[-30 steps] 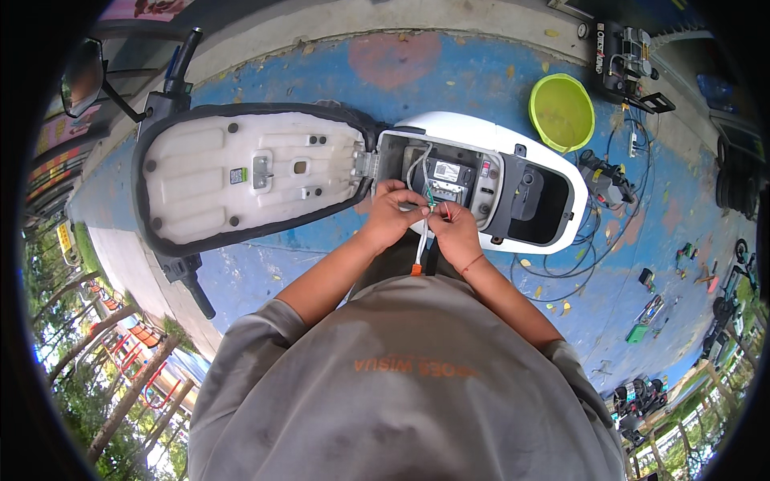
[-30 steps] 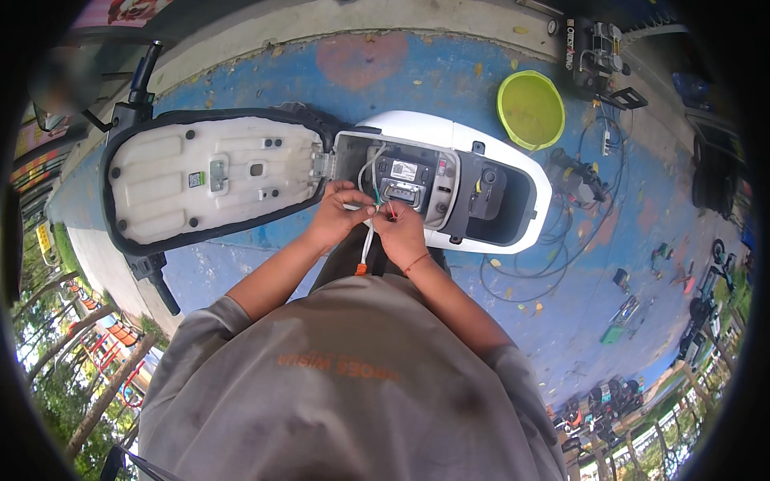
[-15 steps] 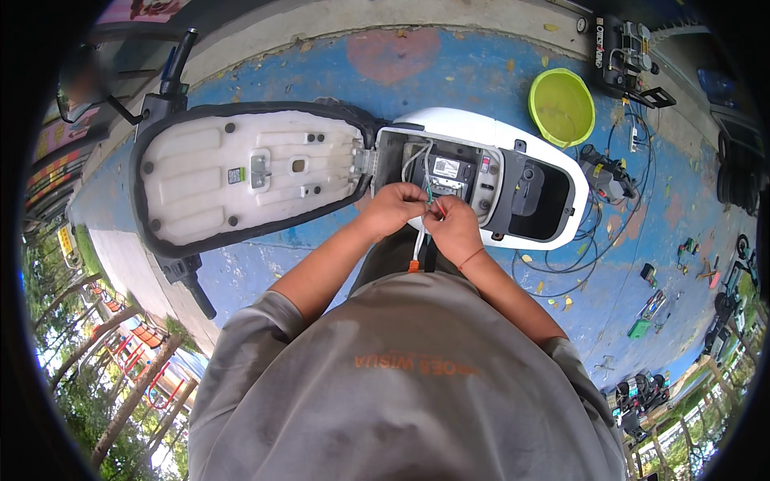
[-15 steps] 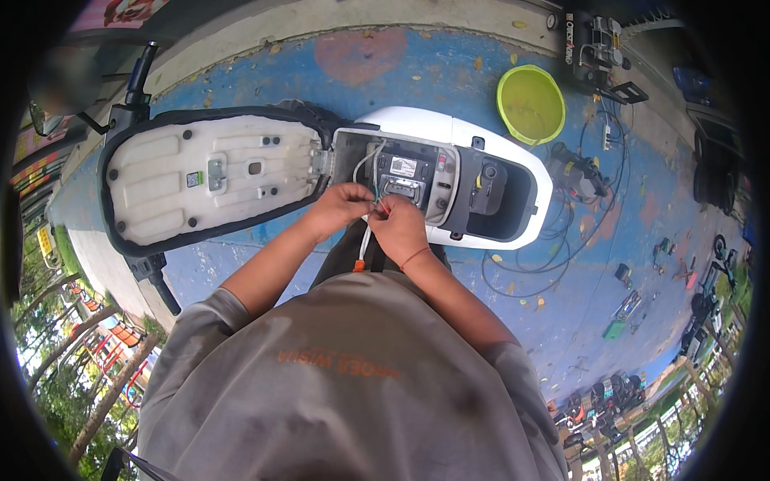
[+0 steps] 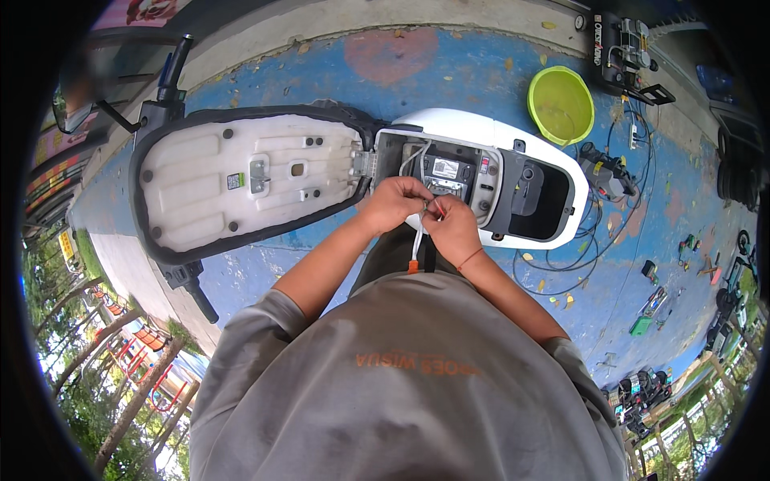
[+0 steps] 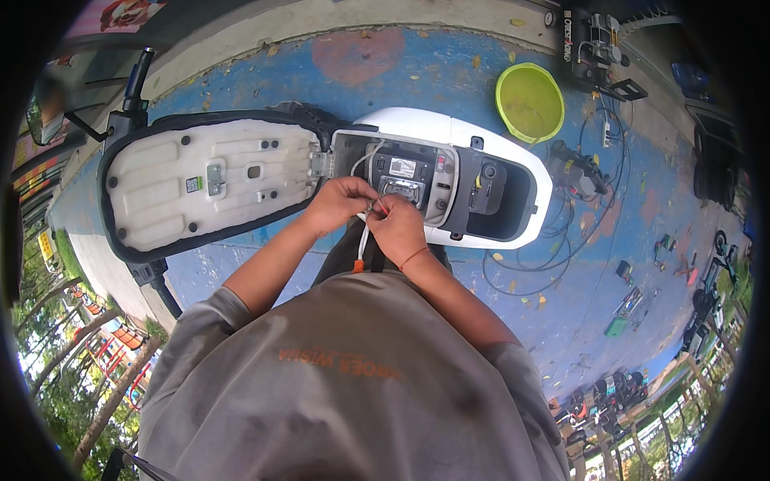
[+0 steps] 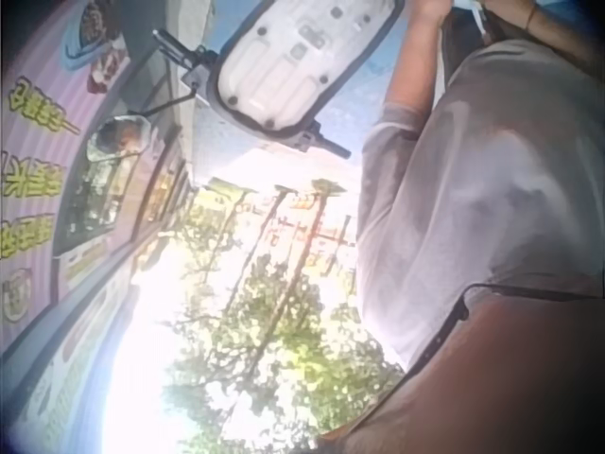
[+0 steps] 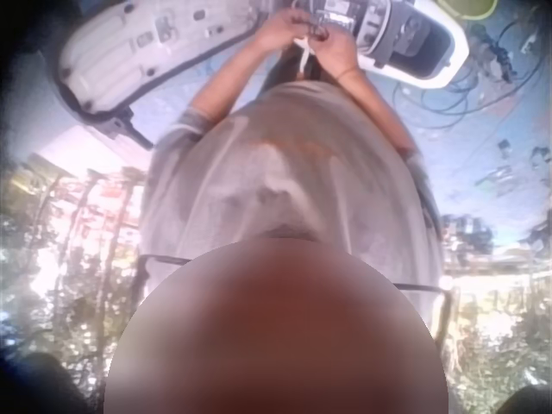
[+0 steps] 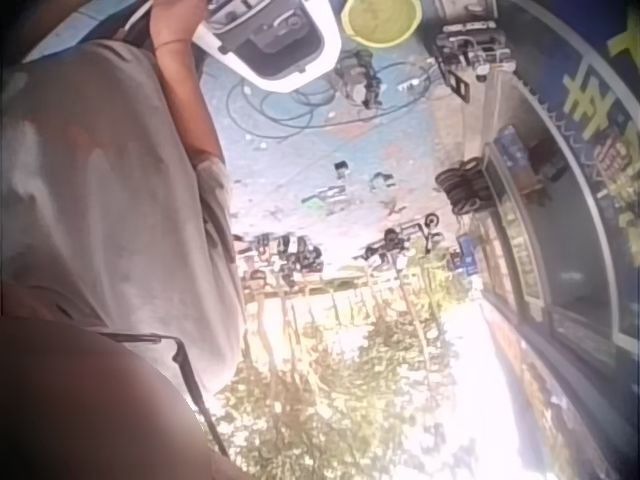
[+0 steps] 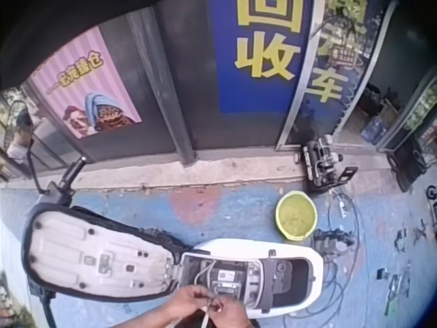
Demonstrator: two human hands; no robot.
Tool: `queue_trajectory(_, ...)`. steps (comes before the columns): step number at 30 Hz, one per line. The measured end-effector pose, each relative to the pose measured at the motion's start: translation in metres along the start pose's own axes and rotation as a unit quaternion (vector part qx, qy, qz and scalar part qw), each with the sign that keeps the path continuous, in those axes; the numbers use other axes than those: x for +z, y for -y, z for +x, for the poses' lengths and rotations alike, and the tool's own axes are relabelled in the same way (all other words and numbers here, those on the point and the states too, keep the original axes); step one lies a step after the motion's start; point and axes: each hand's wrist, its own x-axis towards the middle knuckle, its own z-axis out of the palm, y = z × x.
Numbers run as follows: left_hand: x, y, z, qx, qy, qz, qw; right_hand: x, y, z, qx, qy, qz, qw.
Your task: The person works on the electrical components inside the open seat compartment of a white scooter. They use pliers and a screwdriver to strip, twist, and connect wires to the battery terminals and nearby connectors. The scooter remains stationary with the seat lid open throughout the clip.
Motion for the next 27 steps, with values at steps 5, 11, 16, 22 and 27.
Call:
queue_trajectory(5,-0.002,0.003,0.003,0.0,0.009,-0.023,1.0,0.001,0.0,-0.001,0.03,0.007,0.041,0.999)
queue_trajectory(11,0.005,0.008,0.002,0.021,0.001,-0.039,0.999,0.009,-0.013,-0.002,0.046,0.008,0.092,0.995)
queue_trajectory(16,0.006,0.011,-0.003,0.048,-0.006,-0.004,0.999,0.013,-0.02,-0.003,0.068,0.026,0.154,0.985)
queue_trajectory(22,0.013,0.017,-0.007,0.096,-0.036,0.041,0.994,0.013,-0.023,-0.006,0.073,0.042,0.198,0.976)
queue_trajectory(27,-0.002,-0.021,-0.002,0.197,0.01,0.32,0.927,0.017,-0.03,-0.004,0.078,0.043,0.254,0.963)
